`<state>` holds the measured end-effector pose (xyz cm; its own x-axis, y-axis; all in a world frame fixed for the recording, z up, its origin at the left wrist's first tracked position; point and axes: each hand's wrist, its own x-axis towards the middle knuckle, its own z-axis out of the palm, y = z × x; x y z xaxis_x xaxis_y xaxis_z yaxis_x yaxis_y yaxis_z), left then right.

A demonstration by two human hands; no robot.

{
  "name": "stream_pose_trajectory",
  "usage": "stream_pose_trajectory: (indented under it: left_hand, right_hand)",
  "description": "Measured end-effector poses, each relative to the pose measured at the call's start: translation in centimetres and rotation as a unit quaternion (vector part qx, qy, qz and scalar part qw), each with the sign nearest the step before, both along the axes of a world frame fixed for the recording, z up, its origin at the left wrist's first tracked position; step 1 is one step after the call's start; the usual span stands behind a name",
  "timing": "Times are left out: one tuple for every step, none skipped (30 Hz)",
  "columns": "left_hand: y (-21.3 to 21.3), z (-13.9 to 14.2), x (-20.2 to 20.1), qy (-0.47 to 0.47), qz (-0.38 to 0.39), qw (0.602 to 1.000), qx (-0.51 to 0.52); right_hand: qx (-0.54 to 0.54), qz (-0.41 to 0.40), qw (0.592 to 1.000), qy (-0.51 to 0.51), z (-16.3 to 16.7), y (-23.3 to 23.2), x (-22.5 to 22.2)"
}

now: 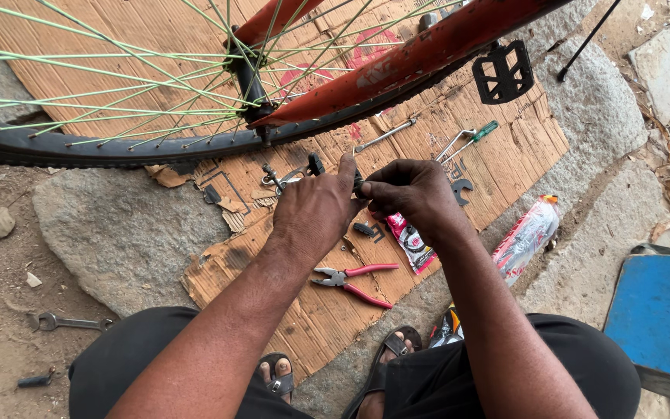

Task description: The person sits on the ground beside a red bicycle and repairs the front wheel brake area, using pliers and wrenches to loosen, adjust, and handle small brake parts. They then unwrap a new black fender from plastic packaging and hold it against the wheel.

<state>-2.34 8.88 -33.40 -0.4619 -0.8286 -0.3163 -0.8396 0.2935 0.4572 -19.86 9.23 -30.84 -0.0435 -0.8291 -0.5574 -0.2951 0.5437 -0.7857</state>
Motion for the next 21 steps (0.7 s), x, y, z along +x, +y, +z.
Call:
stream_pose_trajectory:
  left_hand:
    - [0.0, 0.0, 0.0, -0.004, -0.003, 1.000, -0.004]
    - [0.0, -0.1, 0.0, -0.008, -0.007, 1.000, -0.009]
    - [0.0, -0.1, 0.0, -0.008, -0.007, 1.000, -0.007]
    - [0.0, -0.1, 0.0, -0.008, -0.006, 1.000, -0.005]
    - [0.0, 0.0, 0.0, -0.007, -0.006, 1.000, -0.003]
    - [0.0, 0.0, 0.0, -0.009, -0.004, 1.000, 0.003]
    - [0.0, 0.1, 0.0, -0.011, -0.002, 1.000, 0.010]
    - [0.0, 0.2, 0.0, -0.013, 0.000, 1.000, 0.017]
    - [0.0, 0.3, 0.0, -0.013, -0.002, 1.000, 0.008]
    - [0.0, 0.3, 0.0, -0.014, -0.005, 1.000, -0.001]
    - [0.0, 0.4, 0.0, -0.015, -0.007, 1.000, -0.010]
    - [0.0, 0.5, 0.0, -0.014, -0.008, 1.000, -0.010]
    - [0.0, 0.6, 0.0, -0.013, -0.008, 1.000, -0.010]
    - [0.0, 0.6, 0.0, -0.012, -0.009, 1.000, -0.010]
    - [-0.1, 0.7, 0.0, -0.006, -0.001, 1.000, 0.001]
    - [-0.1, 0.7, 0.0, 0.000, 0.008, 1.000, 0.011]
    - [-0.1, 0.7, 0.0, 0.005, 0.016, 1.000, 0.022]
    - [-0.1, 0.7, 0.0, 0.003, 0.014, 1.000, 0.020]
    - [-0.2, 0.7, 0.0, 0.001, 0.013, 1.000, 0.016]
    - [-0.2, 0.7, 0.0, -0.002, 0.012, 1.000, 0.013]
    - [-0.2, 0.6, 0.1, -0.002, 0.013, 1.000, 0.012]
  right_hand:
    - [0.000, -0.004, 1.000, -0.010, -0.1, 0.0, 0.0]
    - [-0.001, -0.002, 1.000, -0.007, -0.2, 0.0, 0.0]
    - [-0.001, 0.001, 1.000, -0.005, -0.3, 0.0, 0.0]
    - [-0.001, 0.003, 1.000, -0.002, -0.4, 0.0, -0.1]
    - [-0.006, 0.005, 1.000, -0.013, -0.5, 0.0, -0.2]
    - [-0.010, 0.006, 1.000, -0.024, -0.6, 0.0, -0.3]
    - [-0.014, 0.007, 0.999, -0.035, -0.7, 0.0, -0.4]
    - [-0.014, 0.004, 0.999, -0.039, -0.7, 0.0, -0.6]
    - [-0.014, 0.001, 0.999, -0.043, -0.8, 0.0, -0.7]
    - [-0.014, -0.002, 0.999, -0.048, -0.9, 0.0, -0.7]
    - [-0.015, -0.004, 0.999, -0.043, -1.1, 0.0, -0.8]
    - [-0.016, -0.005, 0.999, -0.038, -1.2, 0.0, -0.8]
    - [-0.018, -0.006, 0.999, -0.033, -1.4, 0.1, -0.9]
    - [-0.013, -0.011, 0.999, -0.036, -1.5, 0.1, -1.0]
    - [-0.009, -0.015, 0.999, -0.040, -1.7, 0.1, -1.0]
    - [-0.005, -0.019, 0.999, -0.043, -1.8, 0.1, -1.1]
    - [-0.014, -0.018, 0.999, -0.045, -1.9, 0.1, -1.2]
    - [-0.023, -0.017, 0.998, -0.048, -2.0, 0.1, -1.4]
    - [-0.033, -0.015, 0.998, -0.050, -2.0, 0.0, -1.5]
    - [-0.053, -0.009, 0.996, -0.073, -2.0, -0.1, -1.7]
    - [-0.071, -0.004, 0.993, -0.096, -2.0, -0.2, -1.8]
